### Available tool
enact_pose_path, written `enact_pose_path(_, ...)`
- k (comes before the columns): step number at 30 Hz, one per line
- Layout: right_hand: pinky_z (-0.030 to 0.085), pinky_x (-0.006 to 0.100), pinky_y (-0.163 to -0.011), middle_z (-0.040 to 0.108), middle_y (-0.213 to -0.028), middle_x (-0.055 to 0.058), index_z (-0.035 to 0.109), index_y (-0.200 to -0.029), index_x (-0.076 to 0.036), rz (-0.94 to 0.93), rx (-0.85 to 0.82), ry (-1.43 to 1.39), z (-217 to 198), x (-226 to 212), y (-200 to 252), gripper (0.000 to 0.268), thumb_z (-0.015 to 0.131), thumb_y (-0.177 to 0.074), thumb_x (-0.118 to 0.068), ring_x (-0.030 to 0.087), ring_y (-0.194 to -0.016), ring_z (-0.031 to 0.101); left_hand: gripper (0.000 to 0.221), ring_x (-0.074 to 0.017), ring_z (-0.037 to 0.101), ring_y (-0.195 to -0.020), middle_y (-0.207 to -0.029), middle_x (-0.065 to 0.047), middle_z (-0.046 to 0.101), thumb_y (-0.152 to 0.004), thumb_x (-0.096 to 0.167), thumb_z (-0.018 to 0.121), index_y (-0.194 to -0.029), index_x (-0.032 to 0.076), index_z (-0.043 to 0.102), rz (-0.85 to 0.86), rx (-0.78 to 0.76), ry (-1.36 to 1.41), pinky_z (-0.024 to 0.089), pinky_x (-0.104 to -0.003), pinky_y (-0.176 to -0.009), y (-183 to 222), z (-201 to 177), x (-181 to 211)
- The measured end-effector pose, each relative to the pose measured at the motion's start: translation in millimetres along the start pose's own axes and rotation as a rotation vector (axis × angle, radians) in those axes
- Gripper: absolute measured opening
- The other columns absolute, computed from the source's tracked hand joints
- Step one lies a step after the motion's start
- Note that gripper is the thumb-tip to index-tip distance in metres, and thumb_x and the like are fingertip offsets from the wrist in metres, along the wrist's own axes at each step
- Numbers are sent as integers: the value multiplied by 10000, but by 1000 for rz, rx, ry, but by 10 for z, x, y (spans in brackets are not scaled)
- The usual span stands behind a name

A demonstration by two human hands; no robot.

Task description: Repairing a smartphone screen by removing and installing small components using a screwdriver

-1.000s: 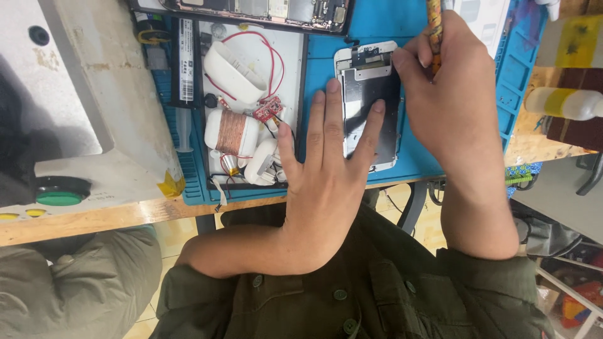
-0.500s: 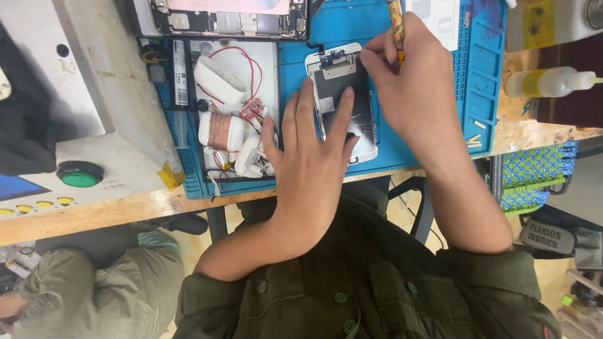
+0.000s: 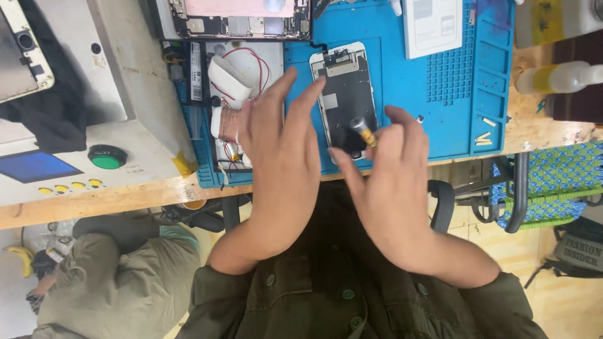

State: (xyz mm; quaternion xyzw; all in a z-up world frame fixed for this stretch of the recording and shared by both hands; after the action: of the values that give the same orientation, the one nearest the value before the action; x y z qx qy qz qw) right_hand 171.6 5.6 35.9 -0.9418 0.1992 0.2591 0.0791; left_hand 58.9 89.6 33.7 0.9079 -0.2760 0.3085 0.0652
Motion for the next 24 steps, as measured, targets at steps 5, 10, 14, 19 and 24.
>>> enact_pose_path(5, 509, 596, -1056, 559, -1428, 391, 444, -1035, -11, 8, 110, 324, 265, -64, 104, 615, 879, -1037, -447, 564, -1247, 574, 345, -298, 667, -1503, -1538, -78, 644, -1203, -39, 626, -1473, 174, 649, 77, 298, 114, 398, -685, -1407, 279, -599, 209)
enact_pose_path(10, 503, 528, -964, 577, -1304, 292, 465, -1085, -20, 12, 144, 285, 291, -33, 94, 518, 889, -981, -299, 473, -1093, 559, 241, -366, 714, -1355, -1380, -186, 689, -1153, -66, 610, -1359, 36, 682, 168, 338, 278, 515, -577, -1335, 425, -846, 319)
enact_pose_path(14, 480, 535, -918, 547, -1121, 220, 463, -1035, -29, 50, 176, 105, 212, 78, 36, 516, 922, -909, -230, 455, -1007, 534, 268, -281, 661, -1384, -1412, -131, 660, -1151, 93, 606, -1414, 56, 646, 60, 215, 465, 584, -396, -1211, 456, -712, 163)
enact_pose_path(19, 428, 538, -910, 585, -1171, 149, 522, -1116, -57, 162, 59, -39, -14, 185, 176, 510, 899, -913, -333, 380, -1121, 535, 751, -317, 454, -1633, -1710, -192, 443, -1129, 376, 596, -1733, 172, 199, -157, 26, 1069, 368, -472, -1360, 511, -49, -54)
enact_pose_path(24, 318, 523, -1062, 626, -1397, 165, 562, -1176, -7, 12, 76, -46, -201, -30, 497, 557, 924, -871, -301, 362, -1277, 568, 883, -333, 497, -1507, -1635, -210, 488, -1060, 654, 341, -1760, 141, 182, -383, -105, 1764, 408, -504, -1288, 430, 728, -21)
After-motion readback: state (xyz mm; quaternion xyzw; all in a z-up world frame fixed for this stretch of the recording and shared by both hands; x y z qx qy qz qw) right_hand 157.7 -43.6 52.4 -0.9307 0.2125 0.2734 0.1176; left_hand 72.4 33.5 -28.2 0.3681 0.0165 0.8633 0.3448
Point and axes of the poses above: each hand's wrist, its own y-axis away from the middle knuckle, its own z-axis out of the palm, x = y × z, the point moved 9 cm from there along -y, towards the middle knuckle
